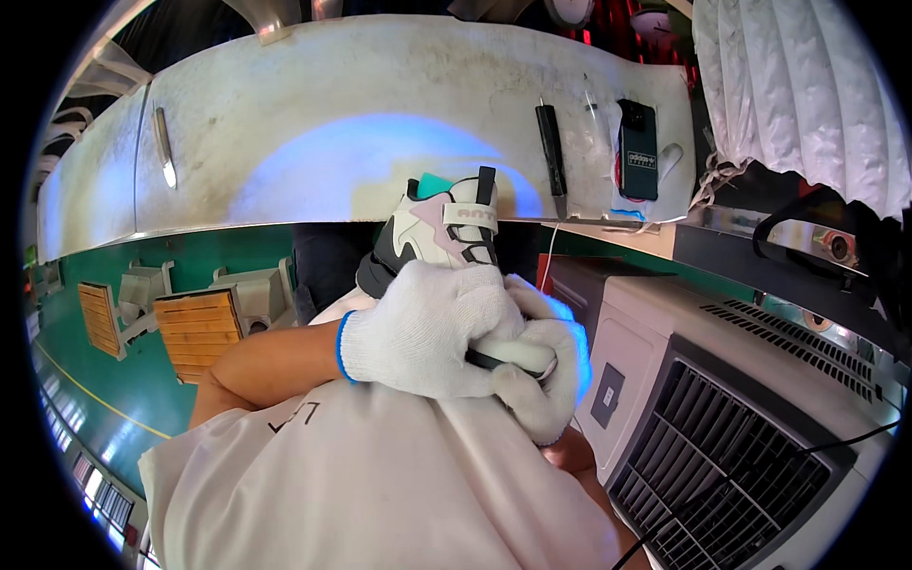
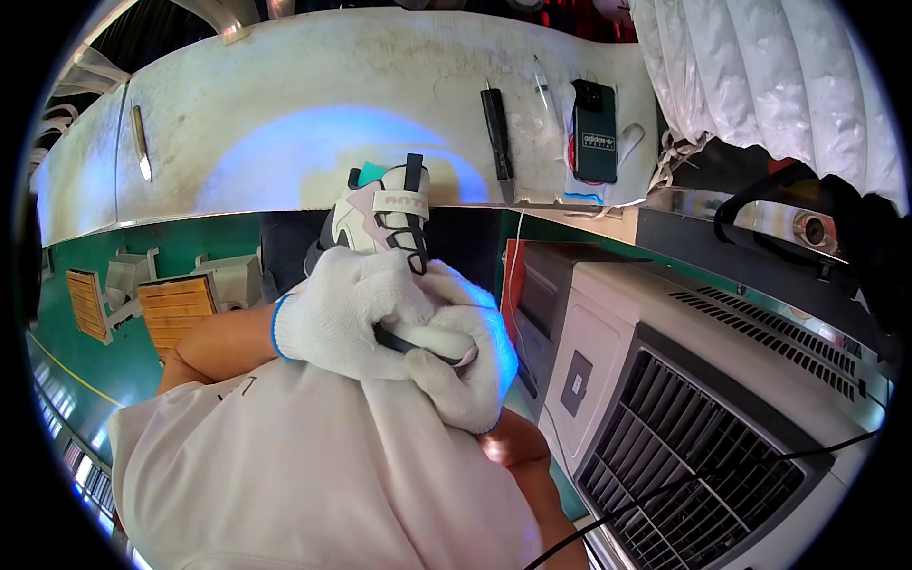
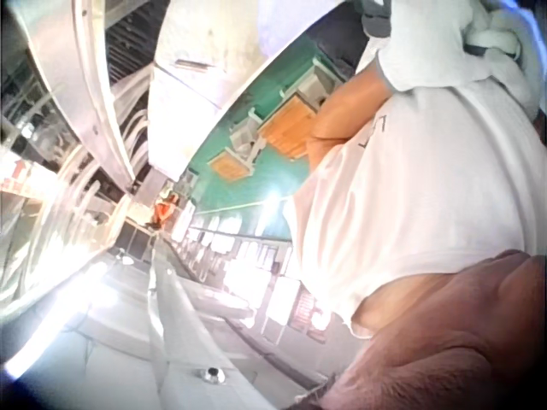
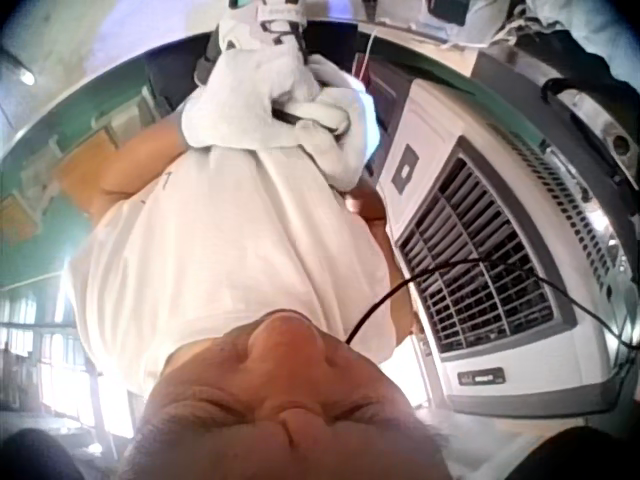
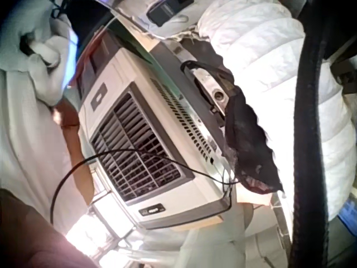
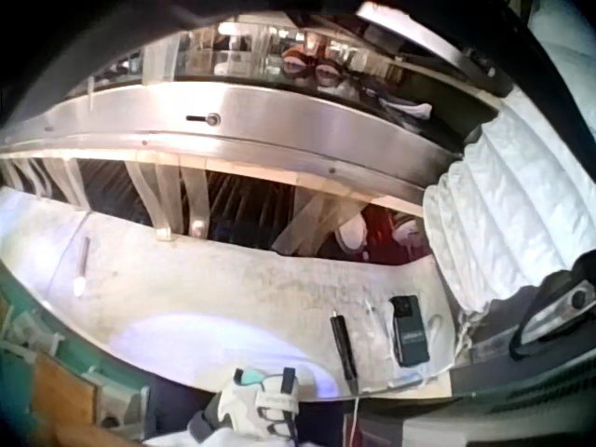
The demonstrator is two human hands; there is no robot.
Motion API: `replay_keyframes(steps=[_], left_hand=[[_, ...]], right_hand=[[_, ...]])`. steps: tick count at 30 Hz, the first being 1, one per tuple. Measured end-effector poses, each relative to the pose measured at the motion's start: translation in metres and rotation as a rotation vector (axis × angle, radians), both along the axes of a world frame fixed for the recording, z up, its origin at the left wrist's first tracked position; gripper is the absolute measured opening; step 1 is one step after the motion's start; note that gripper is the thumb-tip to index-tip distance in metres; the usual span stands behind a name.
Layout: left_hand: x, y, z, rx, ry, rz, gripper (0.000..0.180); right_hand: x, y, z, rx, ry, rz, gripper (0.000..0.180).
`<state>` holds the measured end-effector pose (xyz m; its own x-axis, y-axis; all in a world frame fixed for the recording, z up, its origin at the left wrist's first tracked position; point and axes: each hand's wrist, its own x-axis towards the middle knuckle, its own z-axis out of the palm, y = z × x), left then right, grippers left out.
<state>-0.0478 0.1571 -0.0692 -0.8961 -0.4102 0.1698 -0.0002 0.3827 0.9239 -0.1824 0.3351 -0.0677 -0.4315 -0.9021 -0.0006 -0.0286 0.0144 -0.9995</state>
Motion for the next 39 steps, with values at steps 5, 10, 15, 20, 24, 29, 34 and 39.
replay_keyframes(steps=[5, 10, 15, 20, 24, 29, 34, 39], left_hand=[[0.006, -0.003, 0.001, -0.011, -0.007, -0.021, 0.037], [0.011, -0.005, 0.004, 0.033, 0.069, 0.036, 0.039], [0.013, -0.007, -0.005, -0.005, 0.178, 0.07, 0.045], [0.019, -0.011, 0.002, 0.06, 0.034, 0.009, 0.048], [0.019, -0.015, -0.009, 0.015, 0.226, 0.103, 0.047], [0.022, -0.025, -0.004, 0.078, 0.243, 0.088, 0.047], [0.029, -0.032, -0.008, 0.079, 0.335, 0.086, 0.051], [0.041, -0.049, -0.013, 0.157, 0.367, 0.047, 0.052]], right_hand=[[-0.013, -0.006, -0.009, -0.132, 0.027, 0.172, 0.047], [-0.023, -0.027, -0.028, -0.482, -0.096, 0.283, 0.051], [-0.007, -0.029, -0.018, -0.413, 0.038, 0.143, 0.032], [-0.017, -0.033, -0.006, -0.372, -0.037, 0.246, 0.044], [-0.019, -0.03, -0.005, -0.325, -0.072, 0.315, 0.074], [-0.017, -0.046, 0.001, -0.334, 0.08, 0.326, 0.068], [-0.001, -0.051, 0.028, -0.17, 0.271, 0.208, 0.039], [0.011, -0.077, 0.055, -0.014, 0.311, 0.295, 0.054]])
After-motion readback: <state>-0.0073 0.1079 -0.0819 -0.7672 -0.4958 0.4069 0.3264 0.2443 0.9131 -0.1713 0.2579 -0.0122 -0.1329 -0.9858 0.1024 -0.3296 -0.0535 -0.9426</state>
